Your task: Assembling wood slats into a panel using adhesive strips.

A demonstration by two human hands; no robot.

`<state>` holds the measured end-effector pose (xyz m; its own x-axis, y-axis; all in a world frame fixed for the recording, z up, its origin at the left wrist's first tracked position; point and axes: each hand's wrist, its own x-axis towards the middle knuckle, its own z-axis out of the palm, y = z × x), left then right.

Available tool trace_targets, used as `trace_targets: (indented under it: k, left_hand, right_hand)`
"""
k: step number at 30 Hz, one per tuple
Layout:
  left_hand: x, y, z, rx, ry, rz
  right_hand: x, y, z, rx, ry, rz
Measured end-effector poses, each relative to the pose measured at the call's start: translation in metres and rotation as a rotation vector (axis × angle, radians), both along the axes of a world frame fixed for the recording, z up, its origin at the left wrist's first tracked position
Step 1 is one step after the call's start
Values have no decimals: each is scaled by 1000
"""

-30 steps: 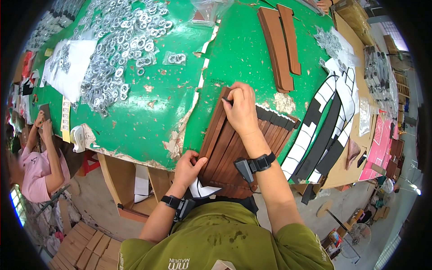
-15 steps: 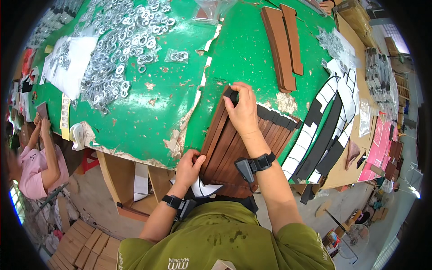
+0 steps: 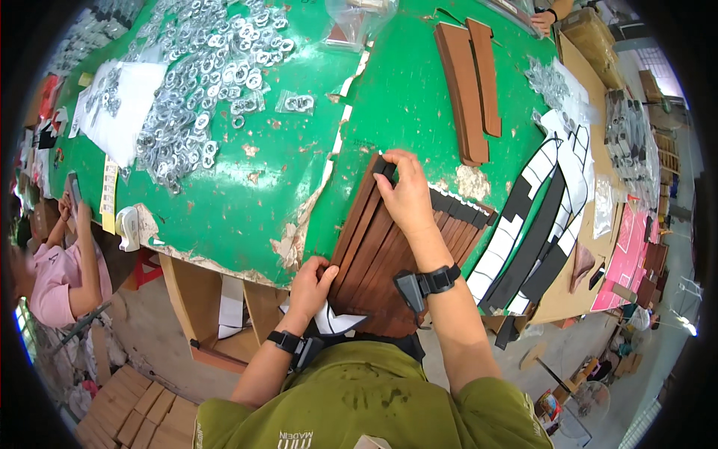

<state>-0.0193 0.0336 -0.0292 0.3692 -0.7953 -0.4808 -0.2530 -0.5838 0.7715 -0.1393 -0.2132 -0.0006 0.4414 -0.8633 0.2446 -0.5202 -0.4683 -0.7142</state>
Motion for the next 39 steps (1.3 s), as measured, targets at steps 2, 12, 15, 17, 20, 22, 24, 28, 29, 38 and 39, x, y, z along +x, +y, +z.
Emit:
trace_targets:
  k: [2,12,15,17,20,22,24,28,29,38,39]
  left_hand:
    - [-1,1,0,15,4,-10]
    - [-1,2,-2,11,7,2]
    - [-2,-2,-1,-18,10,1]
    - [-1,-2,2,-3,9,-14]
    - [0,-1,0,-24,-13,-11]
    - [0,0,0,-6,5,-14]
    - [-1,-1,0,-15,-1,-11]
    - [-1,-2,0,-55,-31,-19]
    - [-1,0,1,-54,-30,-21]
    - [4,-7,16,23,-108,-99]
    - [4,-9,19,47,-134,-124]
  right_hand:
    - [-3,2,0,11,5,10]
    - [3,1,1,46,-18,-17]
    - [3,1,3,51,11,-29]
    - [6,2,4,102,26,-73]
    - [8,4,5,122,26,-76]
    - [6,7,8,123,42,-67]
    - [3,7,3,129,60,-60]
    - [-3,9,-10,-197,318,49]
    - [-2,10,-7,-236,389,61]
    - [-5,17,13,-103,396,1]
    - [-5,15,14,-109,391,2]
